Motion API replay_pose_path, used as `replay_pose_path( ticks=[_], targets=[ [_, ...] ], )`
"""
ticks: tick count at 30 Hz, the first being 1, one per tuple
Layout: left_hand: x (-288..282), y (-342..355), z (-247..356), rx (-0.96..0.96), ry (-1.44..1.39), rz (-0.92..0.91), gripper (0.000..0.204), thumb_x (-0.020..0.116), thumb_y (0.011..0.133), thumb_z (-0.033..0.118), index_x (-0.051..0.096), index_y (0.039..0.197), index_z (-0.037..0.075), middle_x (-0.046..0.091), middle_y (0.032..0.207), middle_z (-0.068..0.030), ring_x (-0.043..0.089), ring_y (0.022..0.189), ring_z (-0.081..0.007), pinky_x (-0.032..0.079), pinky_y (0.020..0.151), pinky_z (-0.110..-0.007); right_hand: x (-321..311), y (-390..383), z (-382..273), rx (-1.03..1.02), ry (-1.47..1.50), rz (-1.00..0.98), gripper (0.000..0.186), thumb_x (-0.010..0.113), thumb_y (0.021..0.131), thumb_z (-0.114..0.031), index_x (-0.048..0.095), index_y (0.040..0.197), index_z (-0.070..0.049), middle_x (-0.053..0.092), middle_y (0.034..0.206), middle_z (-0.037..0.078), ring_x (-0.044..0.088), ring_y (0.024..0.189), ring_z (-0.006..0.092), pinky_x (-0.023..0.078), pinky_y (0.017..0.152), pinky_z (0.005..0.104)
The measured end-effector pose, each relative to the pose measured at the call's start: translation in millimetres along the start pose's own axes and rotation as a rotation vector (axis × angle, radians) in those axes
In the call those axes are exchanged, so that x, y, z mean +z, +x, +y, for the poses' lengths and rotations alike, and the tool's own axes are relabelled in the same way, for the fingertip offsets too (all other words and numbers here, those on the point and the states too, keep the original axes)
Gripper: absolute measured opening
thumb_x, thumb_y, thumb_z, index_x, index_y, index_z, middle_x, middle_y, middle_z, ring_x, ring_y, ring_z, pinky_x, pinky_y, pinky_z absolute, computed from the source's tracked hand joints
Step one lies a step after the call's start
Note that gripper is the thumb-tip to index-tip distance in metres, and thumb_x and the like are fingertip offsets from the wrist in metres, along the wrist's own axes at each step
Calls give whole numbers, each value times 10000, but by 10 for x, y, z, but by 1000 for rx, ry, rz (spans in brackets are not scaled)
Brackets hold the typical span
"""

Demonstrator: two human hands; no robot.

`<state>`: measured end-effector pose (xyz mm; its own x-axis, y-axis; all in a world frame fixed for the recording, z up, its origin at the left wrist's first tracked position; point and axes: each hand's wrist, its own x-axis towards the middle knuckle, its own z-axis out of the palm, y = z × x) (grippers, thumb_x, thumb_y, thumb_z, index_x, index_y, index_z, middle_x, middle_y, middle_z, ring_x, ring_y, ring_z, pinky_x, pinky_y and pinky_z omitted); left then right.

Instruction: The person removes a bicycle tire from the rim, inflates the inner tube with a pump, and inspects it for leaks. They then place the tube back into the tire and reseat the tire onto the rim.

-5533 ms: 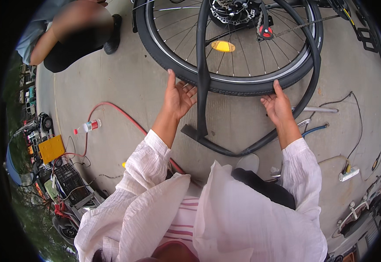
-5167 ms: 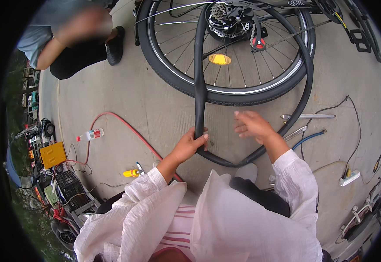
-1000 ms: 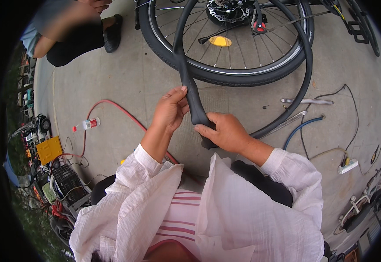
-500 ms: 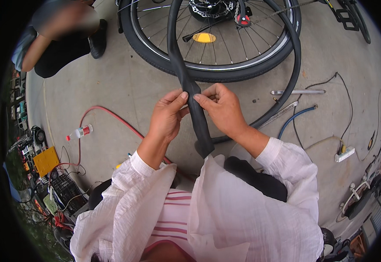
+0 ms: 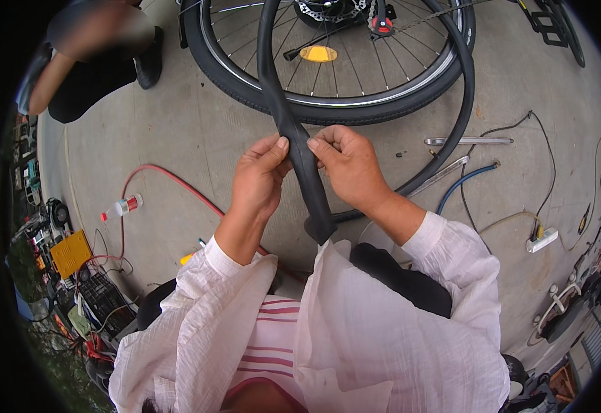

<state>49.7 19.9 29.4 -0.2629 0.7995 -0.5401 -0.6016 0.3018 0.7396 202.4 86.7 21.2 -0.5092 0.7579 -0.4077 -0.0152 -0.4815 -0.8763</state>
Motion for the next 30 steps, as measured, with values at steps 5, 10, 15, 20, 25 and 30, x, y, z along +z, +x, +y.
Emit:
replay_pose_path(
  ticks=[5, 10, 15, 20, 25, 30],
  targets=[
    [3, 8, 20, -21, -15, -27, 193, 563, 974, 130, 656, 1052, -21, 694, 977, -83, 654, 870, -163, 521, 829, -323, -10, 19, 40, 37, 110, -11, 170, 621, 950, -154, 612, 908, 11, 595, 724, 26, 537, 627, 67, 430, 550, 203],
    [-53, 43, 29, -61, -34, -73, 182, 569, 970, 113, 637, 1069, -23, 681, 999, -89, 646, 884, -159, 520, 837, -312, -79, 52, 95, 77, 85, -96, 240, 592, 974, -222, 608, 993, 17, 608, 783, 39, 571, 698, 94, 471, 619, 229],
    [-155, 161, 37, 11, -110, -7, 143, 546, 983, 114, 601, 1061, 7, 678, 1000, -87, 659, 895, -170, 537, 854, -318, -47, -116, 99, 377, 167, -344, 368, 505, 1007, -321, 584, 1123, 20, 664, 972, 119, 651, 897, 181, 512, 842, 306],
    [-336, 300, 132, 37, -142, 44, 130, 525, 991, 107, 591, 1054, 15, 677, 1000, -90, 667, 904, -180, 552, 842, -313, -176, -128, 213, 490, 295, -648, 463, 415, 1025, -353, 566, 1193, 52, 666, 1114, 199, 667, 1001, 238, 506, 930, 343],
    [-425, 373, 79, 28, -149, 82, 133, 502, 999, 107, 582, 1042, 9, 675, 1004, -106, 668, 905, -188, 554, 839, -314, -213, -107, 215, 527, 332, -709, 573, 319, 1039, -401, 540, 1248, 84, 669, 1113, 223, 672, 998, 241, 503, 940, 336],
    [-465, 427, 98, 39, -120, 98, 163, 472, 1007, 111, 562, 1074, -7, 672, 1017, -136, 664, 919, -202, 553, 845, -327, -233, -153, 258, 637, 271, -787, 554, 341, 1042, -411, 548, 1261, 53, 685, 1089, 178, 670, 951, 189, 510, 863, 293]
  ],
)
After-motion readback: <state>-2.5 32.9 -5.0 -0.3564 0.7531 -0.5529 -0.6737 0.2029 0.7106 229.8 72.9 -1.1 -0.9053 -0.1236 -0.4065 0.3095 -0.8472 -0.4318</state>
